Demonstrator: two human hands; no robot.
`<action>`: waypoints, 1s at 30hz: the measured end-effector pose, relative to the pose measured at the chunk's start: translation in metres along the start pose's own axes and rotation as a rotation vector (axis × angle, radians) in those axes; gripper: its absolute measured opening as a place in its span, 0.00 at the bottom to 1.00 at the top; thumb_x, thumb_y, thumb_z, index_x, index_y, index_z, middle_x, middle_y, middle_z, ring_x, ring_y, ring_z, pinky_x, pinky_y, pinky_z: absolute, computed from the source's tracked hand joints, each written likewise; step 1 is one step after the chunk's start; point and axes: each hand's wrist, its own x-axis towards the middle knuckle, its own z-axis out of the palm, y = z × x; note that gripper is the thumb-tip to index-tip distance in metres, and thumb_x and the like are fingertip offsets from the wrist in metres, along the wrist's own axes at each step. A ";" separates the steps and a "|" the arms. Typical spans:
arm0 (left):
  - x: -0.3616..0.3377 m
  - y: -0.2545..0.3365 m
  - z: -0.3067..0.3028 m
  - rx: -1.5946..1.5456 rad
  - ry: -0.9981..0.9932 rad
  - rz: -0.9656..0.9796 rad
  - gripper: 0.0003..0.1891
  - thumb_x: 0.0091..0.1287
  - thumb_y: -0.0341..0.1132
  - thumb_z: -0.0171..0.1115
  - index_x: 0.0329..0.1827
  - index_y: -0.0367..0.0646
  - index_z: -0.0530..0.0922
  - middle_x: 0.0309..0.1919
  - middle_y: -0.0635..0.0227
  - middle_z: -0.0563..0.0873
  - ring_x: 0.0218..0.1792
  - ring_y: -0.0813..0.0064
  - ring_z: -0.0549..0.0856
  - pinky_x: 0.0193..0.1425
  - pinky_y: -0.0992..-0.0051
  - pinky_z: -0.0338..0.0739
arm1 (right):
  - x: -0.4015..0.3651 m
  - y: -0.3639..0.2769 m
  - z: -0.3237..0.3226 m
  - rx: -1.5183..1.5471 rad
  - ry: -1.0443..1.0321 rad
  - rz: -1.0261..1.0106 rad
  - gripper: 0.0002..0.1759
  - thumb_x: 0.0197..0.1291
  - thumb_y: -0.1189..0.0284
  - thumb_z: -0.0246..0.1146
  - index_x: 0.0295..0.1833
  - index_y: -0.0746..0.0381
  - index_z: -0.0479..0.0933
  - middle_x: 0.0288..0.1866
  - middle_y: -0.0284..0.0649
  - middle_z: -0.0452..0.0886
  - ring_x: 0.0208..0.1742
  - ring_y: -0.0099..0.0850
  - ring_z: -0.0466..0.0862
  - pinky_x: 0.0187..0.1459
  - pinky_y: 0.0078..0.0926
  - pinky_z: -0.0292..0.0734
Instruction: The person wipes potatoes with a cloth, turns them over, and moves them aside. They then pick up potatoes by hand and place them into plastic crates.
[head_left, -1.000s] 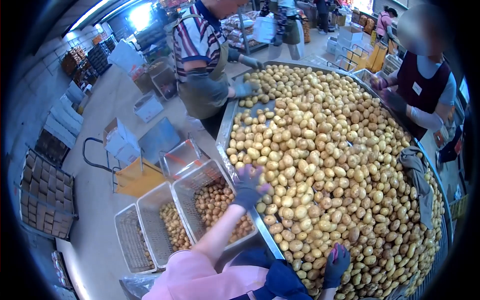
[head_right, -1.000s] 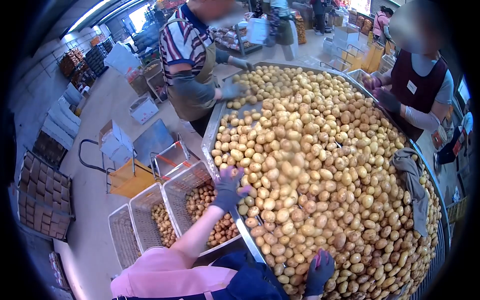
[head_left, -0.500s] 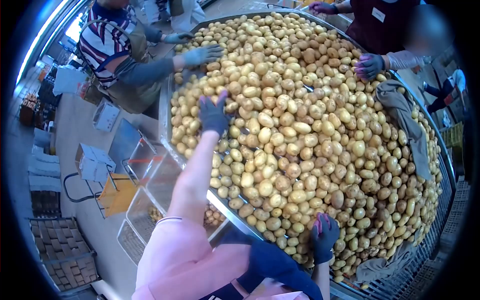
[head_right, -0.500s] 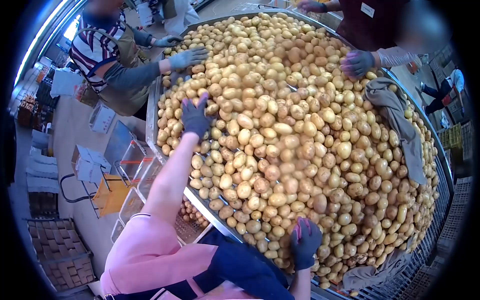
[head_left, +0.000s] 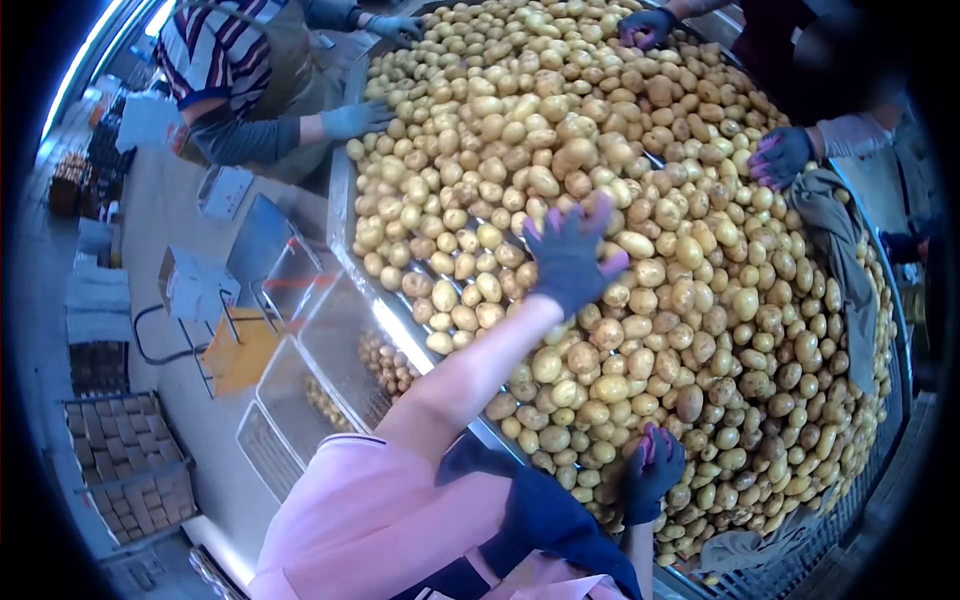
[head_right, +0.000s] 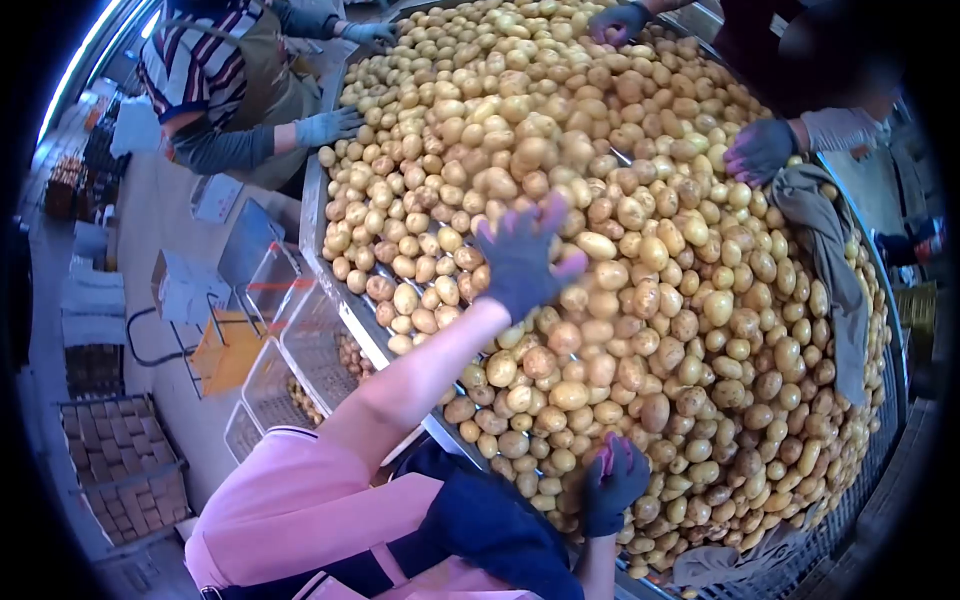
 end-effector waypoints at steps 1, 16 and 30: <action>-0.022 0.003 0.015 0.032 0.055 0.099 0.36 0.60 0.59 0.56 0.72 0.61 0.60 0.65 0.58 0.67 0.70 0.42 0.55 0.67 0.33 0.44 | 0.000 0.002 0.000 -0.002 -0.006 -0.016 0.16 0.53 0.70 0.60 0.49 0.57 0.81 0.45 0.45 0.80 0.44 0.44 0.78 0.48 0.41 0.72; -0.032 -0.142 -0.046 -0.514 0.286 -0.175 0.13 0.65 0.34 0.61 0.52 0.44 0.77 0.42 0.64 0.81 0.39 0.74 0.81 0.46 0.76 0.77 | -0.005 0.003 0.000 -0.044 0.006 -0.025 0.17 0.55 0.69 0.61 0.51 0.57 0.80 0.46 0.47 0.80 0.46 0.44 0.80 0.47 0.41 0.73; 0.103 -0.147 -0.060 -0.204 0.280 0.057 0.14 0.62 0.44 0.57 0.44 0.45 0.77 0.40 0.55 0.83 0.43 0.54 0.82 0.48 0.60 0.76 | 0.001 -0.004 -0.001 -0.037 0.042 -0.011 0.15 0.54 0.71 0.62 0.49 0.55 0.81 0.44 0.45 0.79 0.44 0.42 0.79 0.44 0.40 0.74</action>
